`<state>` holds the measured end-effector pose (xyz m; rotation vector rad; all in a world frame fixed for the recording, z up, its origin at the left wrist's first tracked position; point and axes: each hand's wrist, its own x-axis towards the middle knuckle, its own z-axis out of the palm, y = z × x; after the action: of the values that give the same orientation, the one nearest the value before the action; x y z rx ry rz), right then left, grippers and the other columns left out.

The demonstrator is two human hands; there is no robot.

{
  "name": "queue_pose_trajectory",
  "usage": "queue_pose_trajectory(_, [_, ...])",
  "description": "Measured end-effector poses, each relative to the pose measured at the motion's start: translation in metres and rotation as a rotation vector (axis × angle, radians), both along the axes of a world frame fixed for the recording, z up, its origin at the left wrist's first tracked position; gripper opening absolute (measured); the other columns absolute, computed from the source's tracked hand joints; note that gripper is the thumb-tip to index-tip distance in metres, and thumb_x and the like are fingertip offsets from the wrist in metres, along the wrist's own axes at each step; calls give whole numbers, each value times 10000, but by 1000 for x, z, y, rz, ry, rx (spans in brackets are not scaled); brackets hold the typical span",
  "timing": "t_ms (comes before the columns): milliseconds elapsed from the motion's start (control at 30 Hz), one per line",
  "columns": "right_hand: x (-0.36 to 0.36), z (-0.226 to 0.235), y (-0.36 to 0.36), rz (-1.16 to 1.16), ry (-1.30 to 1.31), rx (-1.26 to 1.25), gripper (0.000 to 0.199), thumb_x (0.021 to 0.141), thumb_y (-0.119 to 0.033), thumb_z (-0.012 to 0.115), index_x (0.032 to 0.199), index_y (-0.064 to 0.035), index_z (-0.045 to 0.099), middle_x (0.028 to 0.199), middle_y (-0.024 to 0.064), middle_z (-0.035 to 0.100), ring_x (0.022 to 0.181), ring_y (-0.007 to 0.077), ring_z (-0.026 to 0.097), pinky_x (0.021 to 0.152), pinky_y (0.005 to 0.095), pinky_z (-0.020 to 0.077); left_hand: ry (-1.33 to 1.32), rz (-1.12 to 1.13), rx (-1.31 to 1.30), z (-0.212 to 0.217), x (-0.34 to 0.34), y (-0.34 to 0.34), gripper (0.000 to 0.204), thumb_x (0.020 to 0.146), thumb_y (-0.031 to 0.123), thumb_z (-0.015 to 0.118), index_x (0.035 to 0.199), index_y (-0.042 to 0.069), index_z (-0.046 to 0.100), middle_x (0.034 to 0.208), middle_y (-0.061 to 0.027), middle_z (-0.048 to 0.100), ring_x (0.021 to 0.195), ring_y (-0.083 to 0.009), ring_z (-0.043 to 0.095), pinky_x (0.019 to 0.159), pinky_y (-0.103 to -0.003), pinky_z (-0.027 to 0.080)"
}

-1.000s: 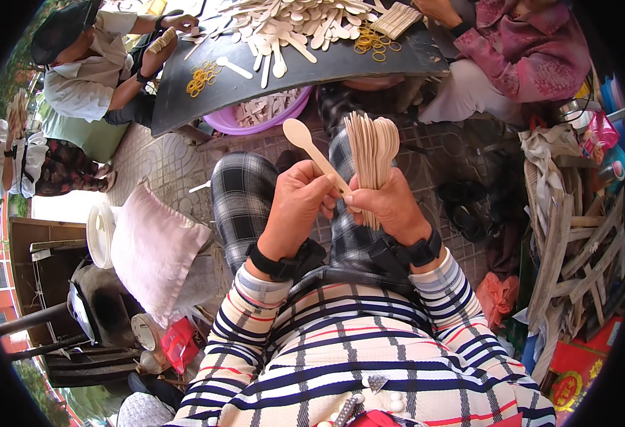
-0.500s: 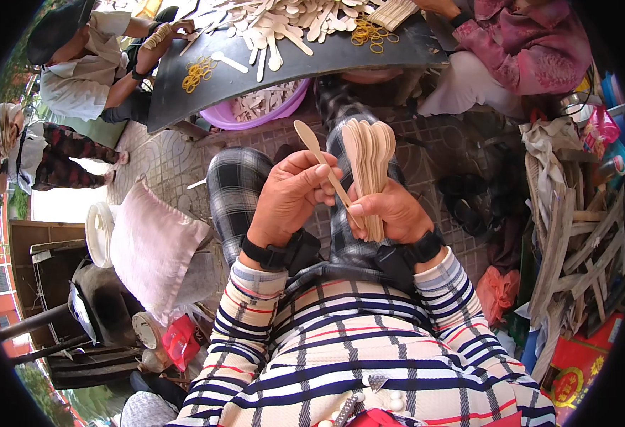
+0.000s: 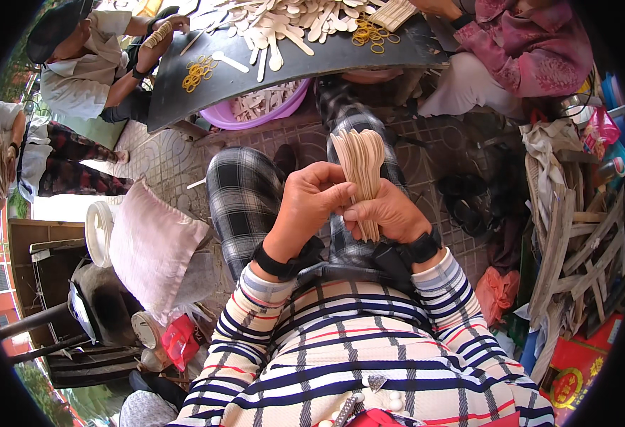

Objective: The recorder is stacking wooden spoons and securing them with rubber bands while seated at a table with other people.

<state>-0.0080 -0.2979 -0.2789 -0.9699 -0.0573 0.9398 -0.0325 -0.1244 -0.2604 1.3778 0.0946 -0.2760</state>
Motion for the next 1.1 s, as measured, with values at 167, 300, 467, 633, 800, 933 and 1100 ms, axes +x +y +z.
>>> queue_pose_trajectory(167, [0, 0, -3, 41, 23, 22, 125, 759, -71, 704, 821, -36, 601, 682, 57, 612, 564, 144, 606, 504, 255, 496, -111, -56, 42, -4, 6, 1, 316, 816, 109, 713, 1070, -36, 594, 948, -71, 653, 820, -124, 619, 738, -258, 512])
queue_pose_trajectory(300, [-4, 1, 4, 131, 111, 30, 106, 764, -57, 670, 831, -34, 592, 683, 88, 616, 557, 181, 614, 505, 273, 503, 48, -11, -395, 1, 23, -1, 399, 806, 156, 724, 1131, -11, 563, 1019, -72, 637, 905, -149, 612, 823, -289, 490])
queue_pose_trajectory(467, [-6, -3, 9, 93, 160, 18, 115, 780, -80, 657, 854, -24, 590, 696, 111, 624, 566, 215, 626, 527, 294, 517, 64, 14, -295, -1, 29, -6, 340, 823, 144, 704, 1092, -4, 559, 995, -63, 632, 900, -138, 605, 824, -283, 483])
queue_pose_trajectory(633, [-4, -13, 9, 90, 197, 58, 133, 782, -94, 667, 865, -19, 594, 718, 111, 626, 582, 213, 628, 546, 296, 524, 20, 23, -74, 6, 34, -11, 365, 799, 150, 733, 1062, -29, 552, 943, -65, 621, 841, -116, 595, 751, -262, 494])
queue_pose_trajectory(800, [-3, -20, 13, 89, 183, 81, 183, 783, -119, 697, 898, -18, 596, 713, 94, 616, 609, 194, 624, 542, 304, 522, 3, 91, 190, 0, 43, -19, 398, 770, 132, 756, 1052, -49, 543, 889, -66, 618, 763, -105, 593, 668, -236, 500])
queue_pose_trajectory(933, [-4, -24, 13, 61, 212, 94, 208, 784, -127, 706, 917, -15, 590, 713, 91, 616, 618, 191, 626, 539, 310, 520, -12, 101, 105, -8, 43, -20, 350, 785, 92, 720, 1045, -58, 542, 874, -60, 616, 756, -96, 589, 663, -235, 503])
queue_pose_trajectory(1100, [-3, -26, 12, 61, 225, 120, 232, 791, -130, 708, 949, -18, 581, 716, 94, 618, 627, 203, 634, 528, 315, 527, -23, 110, 128, -10, 45, -22, 335, 798, 85, 699, 1046, -70, 537, 883, -61, 618, 756, -99, 588, 659, -234, 501])
